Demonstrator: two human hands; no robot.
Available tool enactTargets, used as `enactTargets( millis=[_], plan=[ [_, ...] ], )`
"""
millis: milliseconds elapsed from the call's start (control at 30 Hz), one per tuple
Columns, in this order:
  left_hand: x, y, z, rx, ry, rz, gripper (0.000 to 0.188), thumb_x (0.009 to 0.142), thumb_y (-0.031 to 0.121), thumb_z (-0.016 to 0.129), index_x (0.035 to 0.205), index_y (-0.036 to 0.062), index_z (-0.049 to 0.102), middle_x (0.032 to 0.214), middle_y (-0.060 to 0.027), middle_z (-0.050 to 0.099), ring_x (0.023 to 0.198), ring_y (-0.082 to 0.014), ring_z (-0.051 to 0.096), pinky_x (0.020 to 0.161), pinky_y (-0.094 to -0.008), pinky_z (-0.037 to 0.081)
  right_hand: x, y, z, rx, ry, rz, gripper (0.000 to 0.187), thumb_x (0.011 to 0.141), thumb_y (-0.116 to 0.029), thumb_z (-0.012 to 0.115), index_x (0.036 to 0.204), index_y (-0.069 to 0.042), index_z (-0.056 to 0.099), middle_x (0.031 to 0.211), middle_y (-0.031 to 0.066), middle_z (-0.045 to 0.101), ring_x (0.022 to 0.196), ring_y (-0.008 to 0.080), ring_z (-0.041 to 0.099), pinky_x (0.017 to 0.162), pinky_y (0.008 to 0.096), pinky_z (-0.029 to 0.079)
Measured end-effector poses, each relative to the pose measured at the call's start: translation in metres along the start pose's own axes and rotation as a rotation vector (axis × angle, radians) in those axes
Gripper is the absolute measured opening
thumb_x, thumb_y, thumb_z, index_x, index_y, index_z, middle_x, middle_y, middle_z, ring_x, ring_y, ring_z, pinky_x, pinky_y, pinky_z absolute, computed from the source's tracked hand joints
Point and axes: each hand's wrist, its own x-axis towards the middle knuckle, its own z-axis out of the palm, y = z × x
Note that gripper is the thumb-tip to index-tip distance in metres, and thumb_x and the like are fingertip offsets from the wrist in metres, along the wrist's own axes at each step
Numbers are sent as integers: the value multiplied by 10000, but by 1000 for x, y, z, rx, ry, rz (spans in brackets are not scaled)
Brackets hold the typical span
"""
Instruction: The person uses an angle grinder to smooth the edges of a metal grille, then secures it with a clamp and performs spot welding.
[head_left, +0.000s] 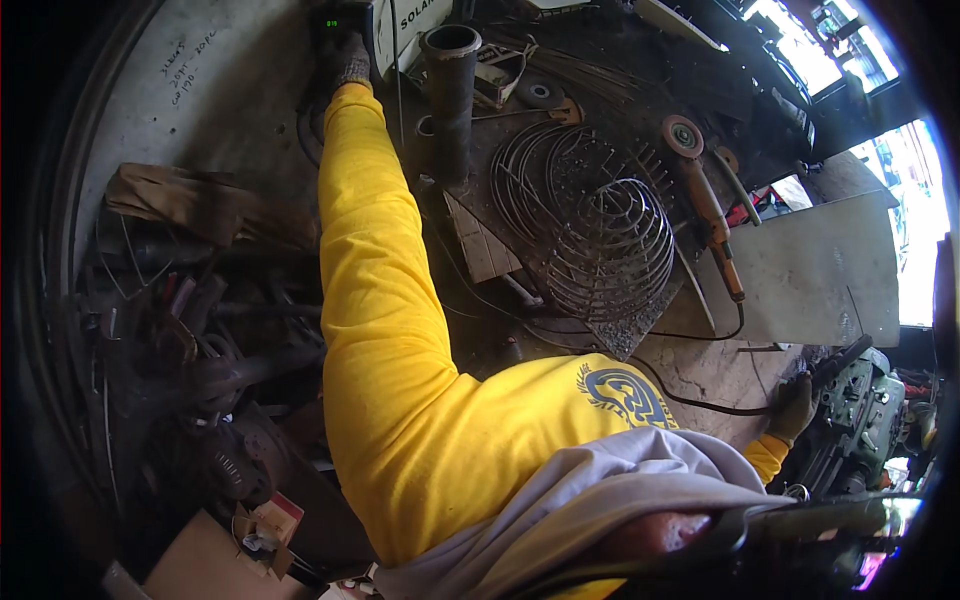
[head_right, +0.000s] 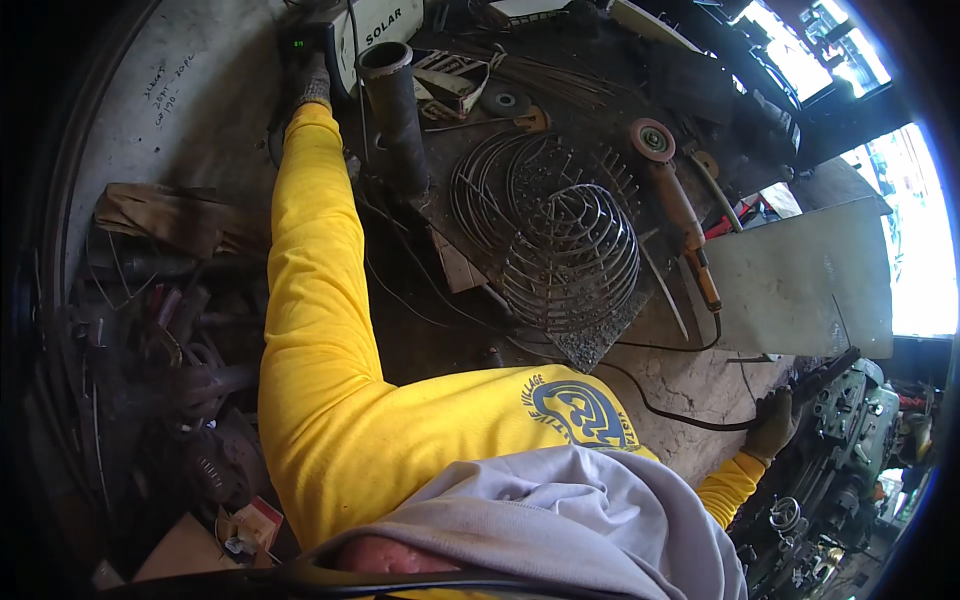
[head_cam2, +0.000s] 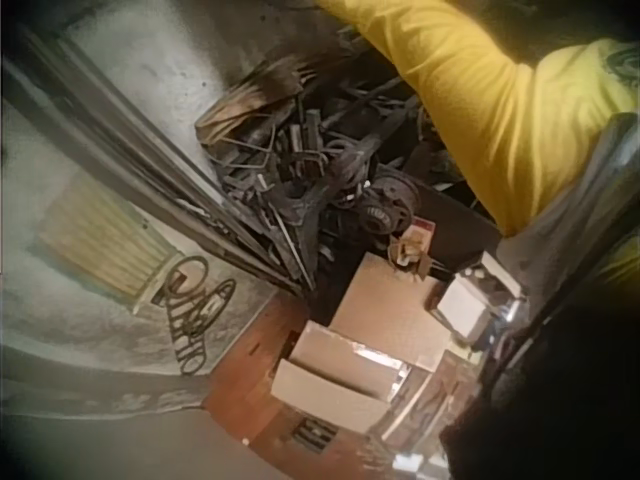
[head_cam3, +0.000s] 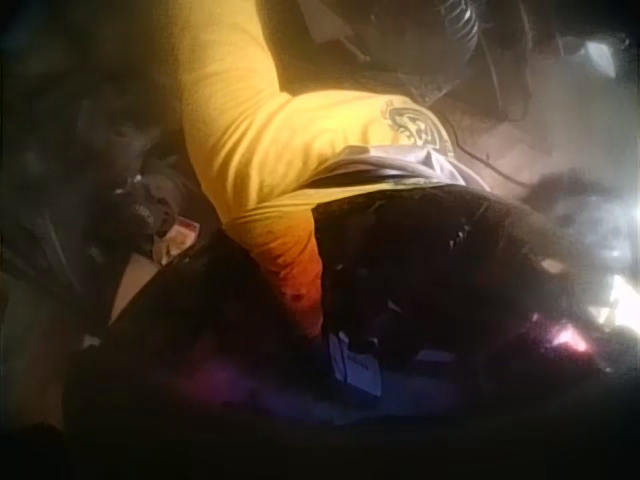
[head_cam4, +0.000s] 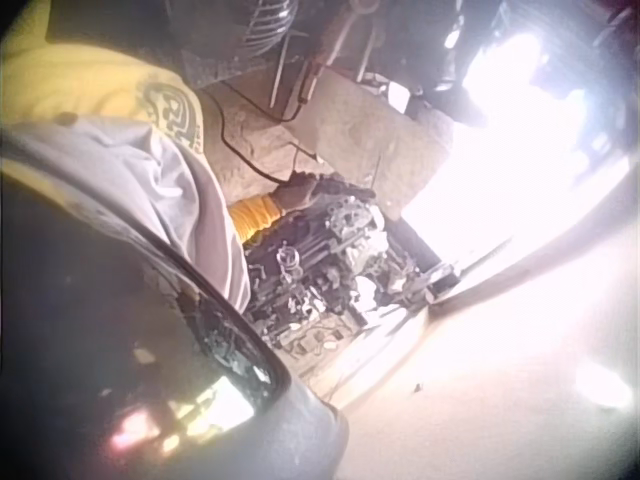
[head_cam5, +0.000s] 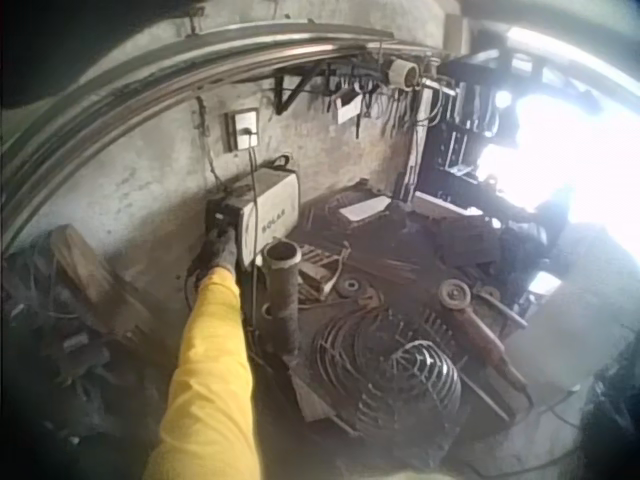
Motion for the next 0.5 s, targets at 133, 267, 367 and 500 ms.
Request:
enactTargets(
  millis=[133, 267, 367, 500],
  plan=[
    [9, 0, -10, -3, -56, -42, 636, 824, 541, 545, 1278, 95, 548, 1324, -158, 530, 1230, -323, 491, 1030, -409, 362, -3, -13, 13, -67, 13, -135, 127, 878, -180, 621, 898, -57, 598, 714, -21, 488, 615, 65, 479, 519, 211, 403],
    [17, -11, -16, 50, -80, -74, 647, 827, 550, 538, 1290, 98, 538, 1334, -162, 519, 1239, -325, 482, 1036, -412, 353, -9, -25, 21, 335, 78, 194, 74, 874, -160, 611, 880, -92, 582, 674, -40, 481, 560, 58, 463, 492, 207, 376],
    [19, -14, -14, 123, -75, -71, 655, 830, 556, 534, 1300, 101, 530, 1342, -166, 511, 1246, -327, 475, 1042, -415, 346, -13, -24, 17, 357, 66, 206, 102, 877, -181, 625, 881, -90, 579, 683, -38, 486, 560, 57, 462, 488, 200, 367],
    [-14, 2, 6, 405, 58, 130, 555, 902, 483, 484, 1199, 23, 573, 1220, -215, 576, 1165, -327, 535, 976, -385, 422, -28, -34, 11, 357, 189, 227, 210, 917, -312, 579, 894, -103, 577, 695, -28, 497, 588, 88, 481, 512, 239, 393]
  ],
)
